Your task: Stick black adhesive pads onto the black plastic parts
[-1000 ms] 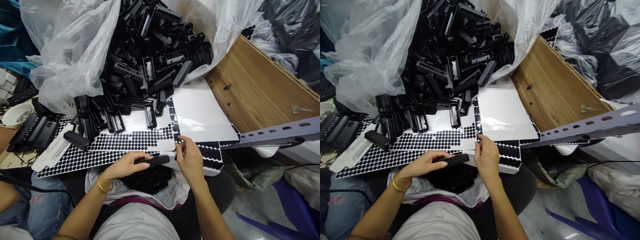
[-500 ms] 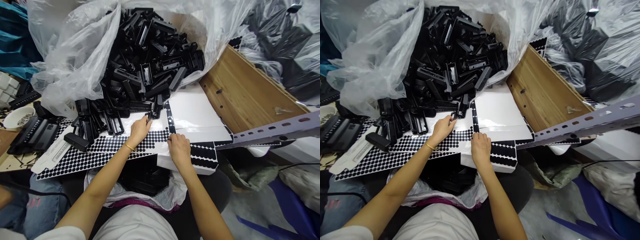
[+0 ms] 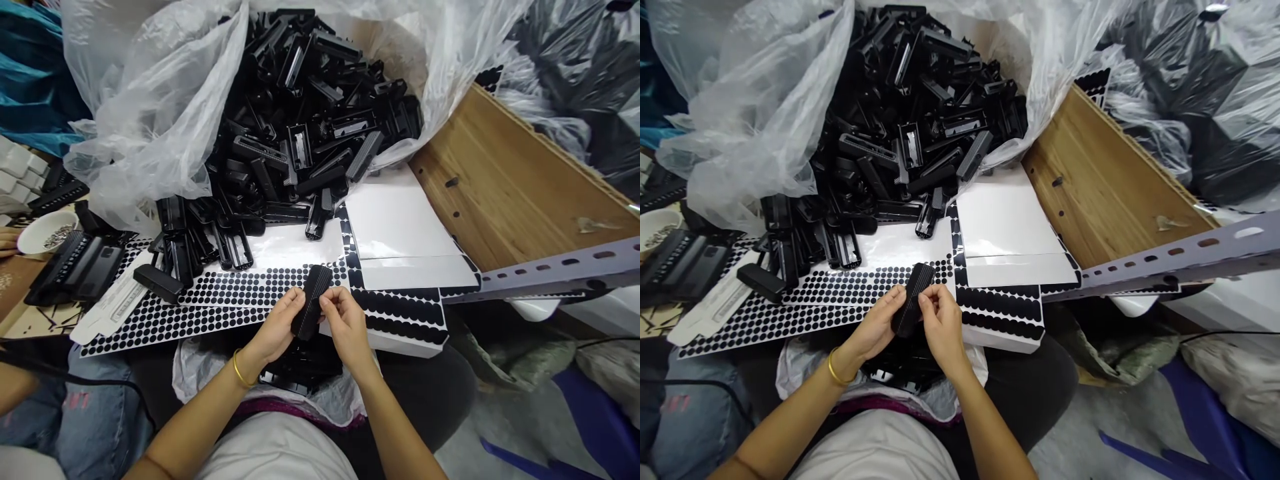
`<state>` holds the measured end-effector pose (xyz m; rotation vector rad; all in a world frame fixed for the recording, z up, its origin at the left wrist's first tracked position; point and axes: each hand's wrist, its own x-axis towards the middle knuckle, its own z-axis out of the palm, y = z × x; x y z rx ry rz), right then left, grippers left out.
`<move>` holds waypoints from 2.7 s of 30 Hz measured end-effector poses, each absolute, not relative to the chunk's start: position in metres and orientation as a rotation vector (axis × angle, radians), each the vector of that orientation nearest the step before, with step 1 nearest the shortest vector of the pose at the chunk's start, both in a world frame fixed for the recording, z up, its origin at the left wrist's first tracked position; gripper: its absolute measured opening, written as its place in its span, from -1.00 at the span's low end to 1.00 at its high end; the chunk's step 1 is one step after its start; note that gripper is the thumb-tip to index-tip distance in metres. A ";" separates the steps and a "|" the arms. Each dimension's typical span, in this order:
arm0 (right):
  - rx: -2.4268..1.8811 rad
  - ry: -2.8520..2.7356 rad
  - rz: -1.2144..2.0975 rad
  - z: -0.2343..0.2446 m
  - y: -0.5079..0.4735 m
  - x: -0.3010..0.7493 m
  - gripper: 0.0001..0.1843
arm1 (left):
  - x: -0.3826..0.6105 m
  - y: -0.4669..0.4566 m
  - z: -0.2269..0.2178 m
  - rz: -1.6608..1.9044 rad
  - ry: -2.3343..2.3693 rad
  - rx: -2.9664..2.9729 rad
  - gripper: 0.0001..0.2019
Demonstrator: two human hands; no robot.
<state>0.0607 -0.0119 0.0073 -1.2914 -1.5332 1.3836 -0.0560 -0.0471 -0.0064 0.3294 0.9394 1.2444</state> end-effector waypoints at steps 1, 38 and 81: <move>-1.308 -1.546 1.350 0.007 -0.013 0.060 -0.84 | -0.056 -0.048 -0.006 1.245 0.938 0.326 -0.73; -1.230 -2.291 0.747 0.017 -0.026 0.091 -0.84 | -0.060 -0.040 -0.006 1.101 0.920 0.341 -0.77; -1.336 -1.780 1.236 0.004 -0.015 0.061 -0.88 | -0.071 -0.049 -0.015 1.003 1.029 0.672 -0.25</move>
